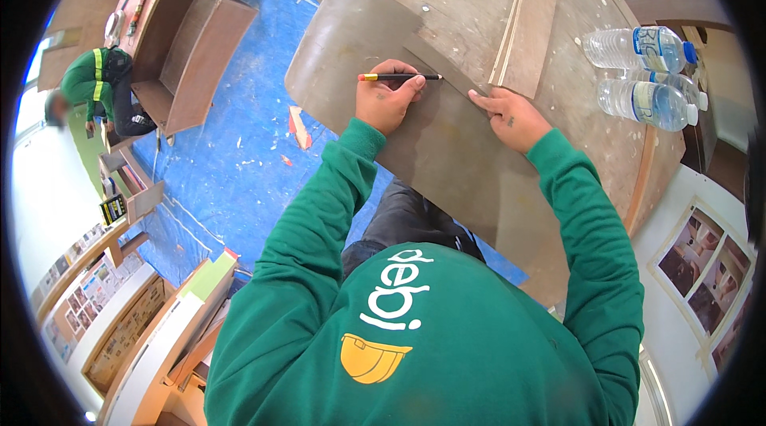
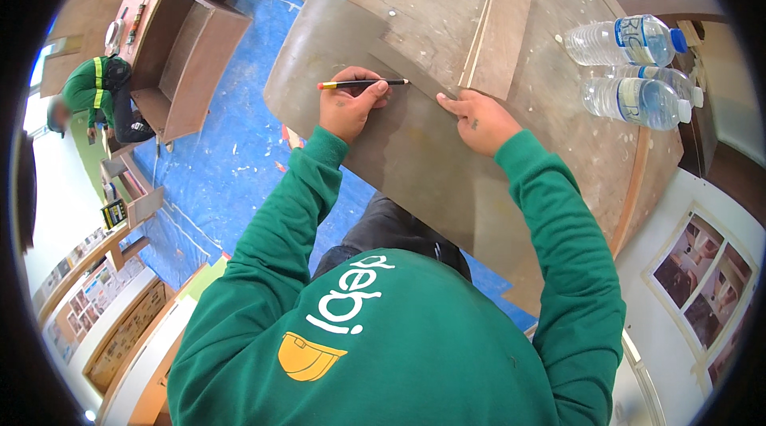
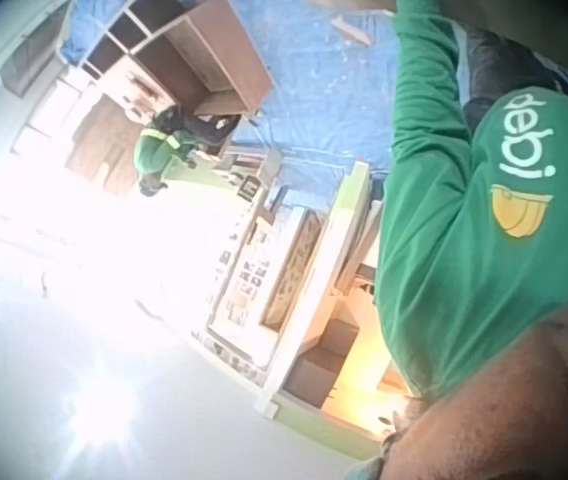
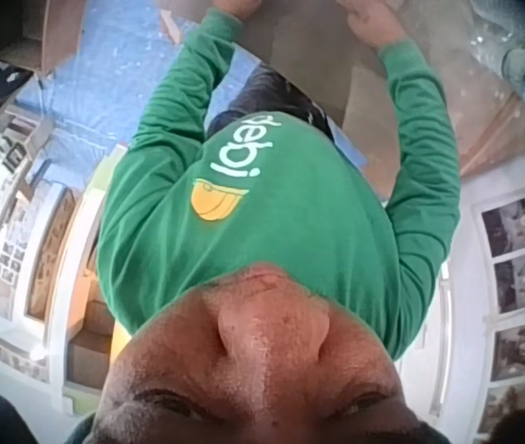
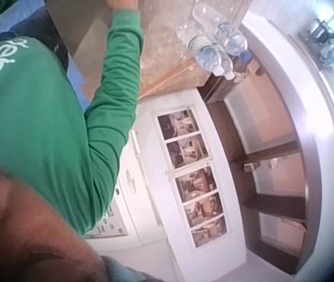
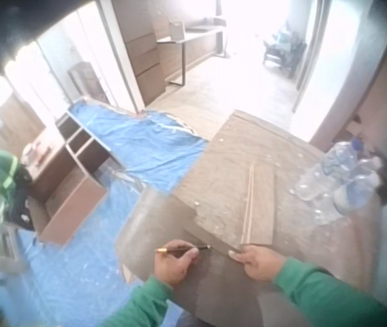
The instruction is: The person sits on the floor and uses shears to cut a strip from a large roll of laminate sheet. After cutting, they place the sheet on a table and use a pencil to mark lines on it.
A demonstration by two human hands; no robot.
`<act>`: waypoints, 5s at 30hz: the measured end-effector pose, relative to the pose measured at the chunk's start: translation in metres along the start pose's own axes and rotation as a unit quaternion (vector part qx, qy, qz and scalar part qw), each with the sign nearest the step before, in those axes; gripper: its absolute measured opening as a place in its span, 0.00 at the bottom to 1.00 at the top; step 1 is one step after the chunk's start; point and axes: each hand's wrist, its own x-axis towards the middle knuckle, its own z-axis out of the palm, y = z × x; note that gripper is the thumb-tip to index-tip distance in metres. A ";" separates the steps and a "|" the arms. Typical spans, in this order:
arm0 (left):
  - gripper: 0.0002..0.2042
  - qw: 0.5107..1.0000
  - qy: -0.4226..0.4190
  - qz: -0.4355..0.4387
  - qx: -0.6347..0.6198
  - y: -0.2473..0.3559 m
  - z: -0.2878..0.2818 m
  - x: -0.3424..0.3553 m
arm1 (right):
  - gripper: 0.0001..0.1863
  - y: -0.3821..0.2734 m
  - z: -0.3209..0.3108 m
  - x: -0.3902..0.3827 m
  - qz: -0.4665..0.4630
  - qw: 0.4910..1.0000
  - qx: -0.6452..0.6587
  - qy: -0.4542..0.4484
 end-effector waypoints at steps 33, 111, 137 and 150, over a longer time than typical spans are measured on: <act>0.08 0.981 -0.166 0.000 0.104 -0.004 0.030 -0.006 | 0.39 -0.013 -0.009 0.013 0.009 0.998 -0.034 -0.045; 0.08 0.998 -0.002 -0.055 0.018 0.033 -0.040 0.046 | 0.46 -0.032 -0.006 0.024 0.069 0.988 -0.117 -0.074; 0.07 0.998 0.022 -0.040 -0.032 0.033 -0.064 0.061 | 0.46 -0.035 -0.006 0.023 0.080 0.986 -0.127 -0.072; 0.07 0.997 -0.044 0.010 0.056 0.031 -0.058 0.055 | 0.48 -0.036 -0.005 0.025 0.089 0.984 -0.131 -0.076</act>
